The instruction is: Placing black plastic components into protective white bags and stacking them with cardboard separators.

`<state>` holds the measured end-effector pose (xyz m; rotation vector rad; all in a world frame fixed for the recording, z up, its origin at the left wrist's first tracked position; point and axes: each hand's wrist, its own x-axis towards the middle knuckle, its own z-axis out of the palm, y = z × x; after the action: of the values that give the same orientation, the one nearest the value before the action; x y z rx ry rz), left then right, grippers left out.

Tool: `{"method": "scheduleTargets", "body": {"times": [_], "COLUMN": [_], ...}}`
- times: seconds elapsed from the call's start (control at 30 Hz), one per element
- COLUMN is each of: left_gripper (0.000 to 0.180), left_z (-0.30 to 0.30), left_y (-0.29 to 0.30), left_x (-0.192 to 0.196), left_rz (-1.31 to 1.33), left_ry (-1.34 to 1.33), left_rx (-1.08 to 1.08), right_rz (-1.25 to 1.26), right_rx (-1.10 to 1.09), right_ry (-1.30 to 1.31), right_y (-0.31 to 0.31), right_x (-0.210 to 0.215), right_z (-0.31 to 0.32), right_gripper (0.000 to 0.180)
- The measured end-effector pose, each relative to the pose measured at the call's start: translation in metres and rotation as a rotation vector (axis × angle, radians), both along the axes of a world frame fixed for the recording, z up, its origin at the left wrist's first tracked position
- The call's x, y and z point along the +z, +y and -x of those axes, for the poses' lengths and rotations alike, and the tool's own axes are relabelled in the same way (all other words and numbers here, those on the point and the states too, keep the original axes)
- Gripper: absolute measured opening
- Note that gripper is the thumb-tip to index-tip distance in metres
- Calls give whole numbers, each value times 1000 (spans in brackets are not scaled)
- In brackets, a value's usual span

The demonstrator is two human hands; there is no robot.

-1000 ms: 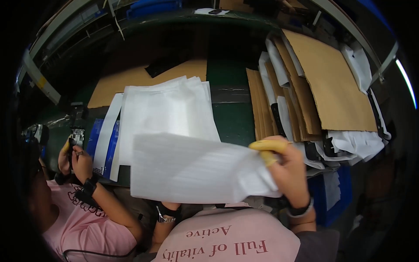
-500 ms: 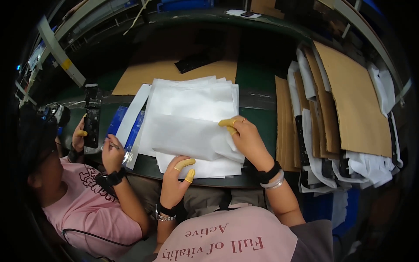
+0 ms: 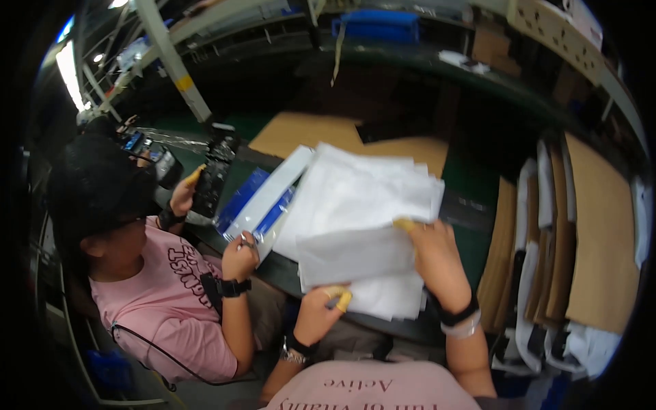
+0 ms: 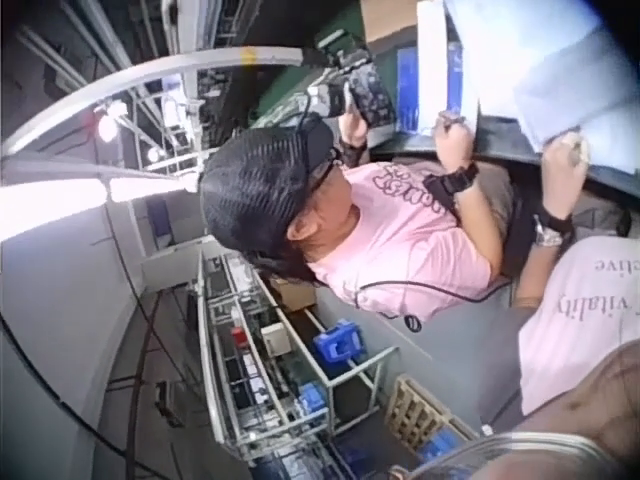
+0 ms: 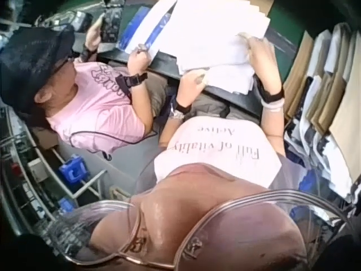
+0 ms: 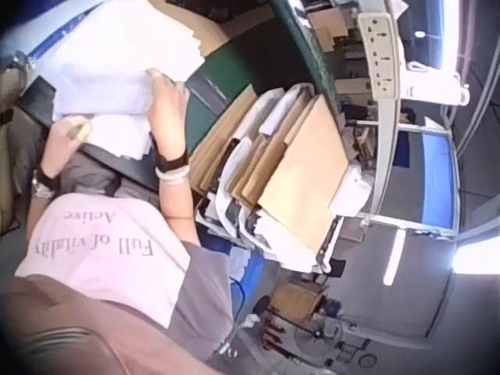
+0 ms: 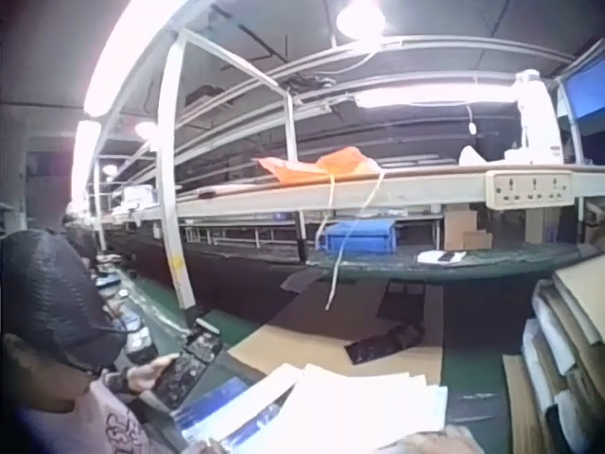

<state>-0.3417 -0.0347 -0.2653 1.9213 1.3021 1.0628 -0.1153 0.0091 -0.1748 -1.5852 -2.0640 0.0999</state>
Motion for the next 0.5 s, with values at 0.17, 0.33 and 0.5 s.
{"method": "scheduleTargets", "body": {"times": [0.17, 0.33, 0.5], "left_gripper": [19, 24, 40], "left_z": [1, -2, -5], "left_y": [14, 10, 7], "left_x": [9, -34, -17], "left_rz": [86, 77, 180], "left_ry": [-168, -780, -506], "left_rx": [24, 27, 50], "right_rz": [-95, -90, -231], "right_rx": [17, 50, 245], "right_ry": [13, 19, 14], "right_y": [52, 63, 64], "right_x": [1, -5, 1], "right_z": [-4, -22, -4], "right_gripper": [44, 31, 16]}}
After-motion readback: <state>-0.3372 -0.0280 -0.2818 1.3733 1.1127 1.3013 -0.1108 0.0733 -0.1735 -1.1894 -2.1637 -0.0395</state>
